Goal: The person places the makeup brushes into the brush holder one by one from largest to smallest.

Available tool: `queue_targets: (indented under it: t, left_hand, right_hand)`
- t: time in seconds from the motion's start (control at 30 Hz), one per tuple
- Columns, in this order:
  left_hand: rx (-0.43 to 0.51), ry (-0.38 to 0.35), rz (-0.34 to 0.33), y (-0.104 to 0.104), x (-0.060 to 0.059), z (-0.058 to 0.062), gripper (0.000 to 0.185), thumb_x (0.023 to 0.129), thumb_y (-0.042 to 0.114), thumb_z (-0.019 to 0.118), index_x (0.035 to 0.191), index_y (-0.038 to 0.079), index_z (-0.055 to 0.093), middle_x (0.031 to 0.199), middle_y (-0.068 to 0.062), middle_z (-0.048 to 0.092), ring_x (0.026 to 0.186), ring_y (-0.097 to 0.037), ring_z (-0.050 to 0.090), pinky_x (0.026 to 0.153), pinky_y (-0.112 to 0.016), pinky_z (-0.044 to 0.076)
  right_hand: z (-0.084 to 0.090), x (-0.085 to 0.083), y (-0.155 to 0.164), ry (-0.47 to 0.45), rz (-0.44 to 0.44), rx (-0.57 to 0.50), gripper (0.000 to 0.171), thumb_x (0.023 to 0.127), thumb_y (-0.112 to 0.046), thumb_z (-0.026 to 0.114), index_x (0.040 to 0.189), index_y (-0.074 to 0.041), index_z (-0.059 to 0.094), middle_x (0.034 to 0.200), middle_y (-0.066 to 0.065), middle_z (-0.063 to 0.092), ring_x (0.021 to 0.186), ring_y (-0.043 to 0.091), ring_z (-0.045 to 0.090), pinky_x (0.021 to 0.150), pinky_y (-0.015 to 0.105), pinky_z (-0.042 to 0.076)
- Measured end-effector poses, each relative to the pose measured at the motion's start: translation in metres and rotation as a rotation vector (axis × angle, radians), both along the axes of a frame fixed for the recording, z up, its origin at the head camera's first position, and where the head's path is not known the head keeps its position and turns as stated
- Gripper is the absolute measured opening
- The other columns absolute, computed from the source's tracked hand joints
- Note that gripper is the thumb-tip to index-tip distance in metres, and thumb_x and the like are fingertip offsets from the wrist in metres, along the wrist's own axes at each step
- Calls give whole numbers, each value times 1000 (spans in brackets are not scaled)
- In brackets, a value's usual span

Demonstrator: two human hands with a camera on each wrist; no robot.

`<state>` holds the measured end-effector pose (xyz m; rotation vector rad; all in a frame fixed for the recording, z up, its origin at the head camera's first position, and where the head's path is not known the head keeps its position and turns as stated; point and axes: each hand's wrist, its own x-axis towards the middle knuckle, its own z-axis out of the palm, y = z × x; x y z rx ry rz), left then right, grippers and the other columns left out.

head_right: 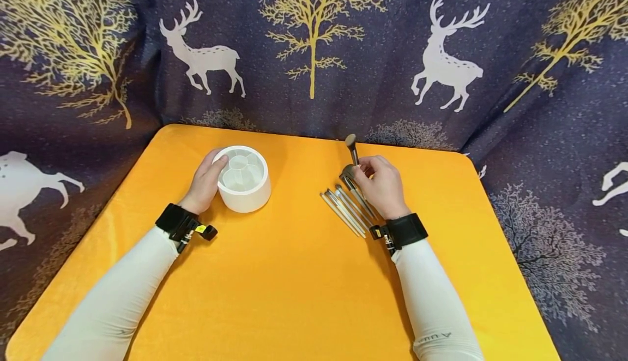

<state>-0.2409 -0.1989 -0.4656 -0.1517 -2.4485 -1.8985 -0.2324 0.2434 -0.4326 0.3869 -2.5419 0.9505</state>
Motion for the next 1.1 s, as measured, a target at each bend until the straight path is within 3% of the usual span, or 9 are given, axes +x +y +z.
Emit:
queue_targets:
  t: [0.43, 1.1]
  left_hand:
    - [2, 4, -1, 0, -1, -1, 65, 119, 49, 43, 165, 4, 41, 164, -22, 46, 152, -38, 42, 132, -57, 26]
    - [-15, -9, -4, -1, -1, 0, 68, 118, 52, 43, 166, 3, 39, 160, -23, 48, 147, -40, 45, 132, -57, 28]
  right_hand:
    - [7, -1, -18, 13, 44, -15, 16, 106, -18, 76, 116, -5, 79, 100, 8, 71, 91, 26, 68, 71, 37, 45]
    - [24, -10, -66, 49, 137, -76, 14, 105, -15, 78, 114, -4, 78, 98, 8, 74, 90, 23, 70, 70, 25, 50]
